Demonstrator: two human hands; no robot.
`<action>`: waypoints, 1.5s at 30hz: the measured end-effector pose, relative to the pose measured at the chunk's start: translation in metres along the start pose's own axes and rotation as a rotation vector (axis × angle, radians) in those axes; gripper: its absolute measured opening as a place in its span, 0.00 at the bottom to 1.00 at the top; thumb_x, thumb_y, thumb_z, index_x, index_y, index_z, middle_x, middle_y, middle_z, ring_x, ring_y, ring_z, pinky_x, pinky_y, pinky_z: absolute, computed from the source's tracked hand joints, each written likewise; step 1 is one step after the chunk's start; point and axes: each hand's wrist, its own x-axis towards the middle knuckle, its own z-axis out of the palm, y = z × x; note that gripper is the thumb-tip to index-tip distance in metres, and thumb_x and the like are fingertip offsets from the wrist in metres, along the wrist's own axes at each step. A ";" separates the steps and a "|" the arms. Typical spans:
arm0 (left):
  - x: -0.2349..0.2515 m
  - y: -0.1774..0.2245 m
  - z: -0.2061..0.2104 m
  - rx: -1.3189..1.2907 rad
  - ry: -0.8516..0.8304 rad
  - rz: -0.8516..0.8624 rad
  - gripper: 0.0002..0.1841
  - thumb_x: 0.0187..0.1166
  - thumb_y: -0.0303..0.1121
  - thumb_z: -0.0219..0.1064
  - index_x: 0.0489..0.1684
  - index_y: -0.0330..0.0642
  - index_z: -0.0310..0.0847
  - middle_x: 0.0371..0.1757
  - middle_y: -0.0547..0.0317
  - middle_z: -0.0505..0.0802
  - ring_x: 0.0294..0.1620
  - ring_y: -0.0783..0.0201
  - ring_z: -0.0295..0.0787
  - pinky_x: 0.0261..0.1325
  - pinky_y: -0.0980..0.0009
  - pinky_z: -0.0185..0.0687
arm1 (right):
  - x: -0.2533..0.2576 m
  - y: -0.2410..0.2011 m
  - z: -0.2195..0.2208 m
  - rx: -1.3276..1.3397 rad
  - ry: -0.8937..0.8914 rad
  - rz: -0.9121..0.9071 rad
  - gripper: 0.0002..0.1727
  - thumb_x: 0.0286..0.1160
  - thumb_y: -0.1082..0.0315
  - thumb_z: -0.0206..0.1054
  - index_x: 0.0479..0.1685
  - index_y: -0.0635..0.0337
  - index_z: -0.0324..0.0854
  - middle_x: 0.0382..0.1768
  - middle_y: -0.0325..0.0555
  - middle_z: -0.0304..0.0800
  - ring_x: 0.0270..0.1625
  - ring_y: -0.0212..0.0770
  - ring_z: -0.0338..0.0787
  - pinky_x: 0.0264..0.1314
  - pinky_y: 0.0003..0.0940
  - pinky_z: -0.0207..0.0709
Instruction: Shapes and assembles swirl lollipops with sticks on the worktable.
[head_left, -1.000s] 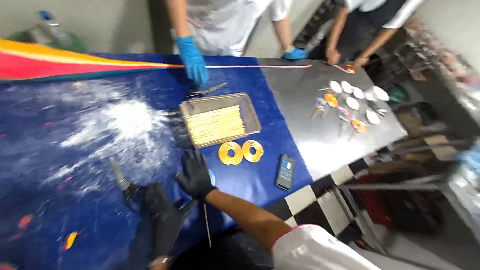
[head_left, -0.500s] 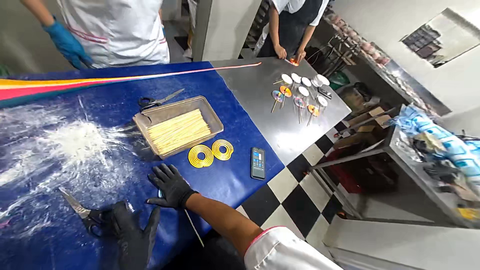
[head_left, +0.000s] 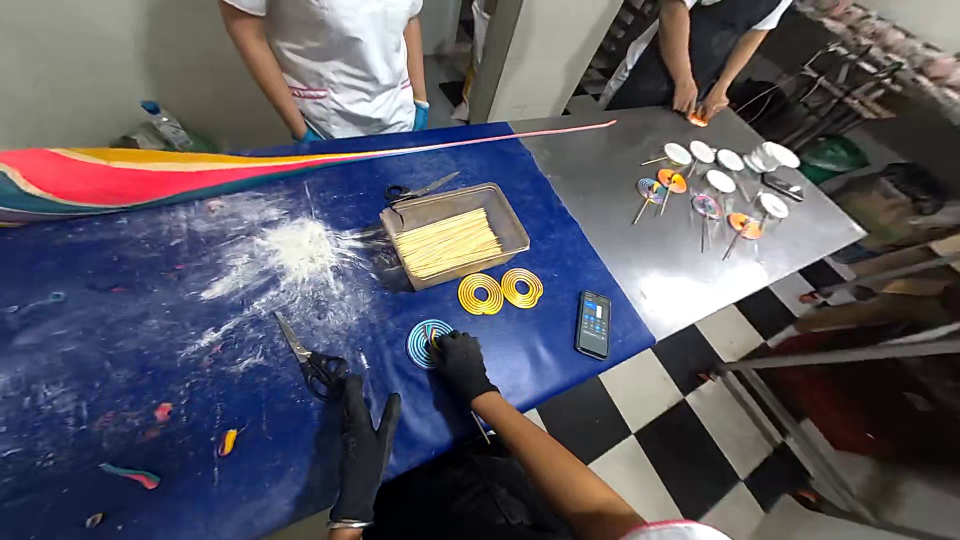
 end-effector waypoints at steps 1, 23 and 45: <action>0.000 0.000 -0.002 0.000 0.001 -0.003 0.44 0.81 0.58 0.62 0.90 0.35 0.56 0.86 0.37 0.71 0.87 0.45 0.67 0.86 0.51 0.65 | 0.004 -0.007 0.001 -0.019 -0.029 0.025 0.23 0.83 0.49 0.61 0.53 0.61 0.89 0.56 0.61 0.90 0.63 0.63 0.87 0.65 0.61 0.77; 0.166 0.039 0.059 0.503 -0.696 0.837 0.13 0.84 0.34 0.65 0.60 0.47 0.92 0.75 0.56 0.87 0.84 0.54 0.73 0.89 0.54 0.60 | -0.002 0.041 0.019 0.313 0.211 -0.044 0.30 0.68 0.46 0.76 0.60 0.60 0.88 0.59 0.60 0.87 0.62 0.61 0.87 0.63 0.59 0.80; 0.192 0.111 0.068 0.993 -1.186 0.890 0.11 0.81 0.30 0.68 0.55 0.40 0.91 0.66 0.49 0.89 0.74 0.48 0.80 0.82 0.53 0.68 | 0.002 0.044 0.010 0.395 0.160 -0.088 0.22 0.76 0.50 0.72 0.57 0.60 0.89 0.57 0.57 0.88 0.61 0.58 0.87 0.65 0.55 0.80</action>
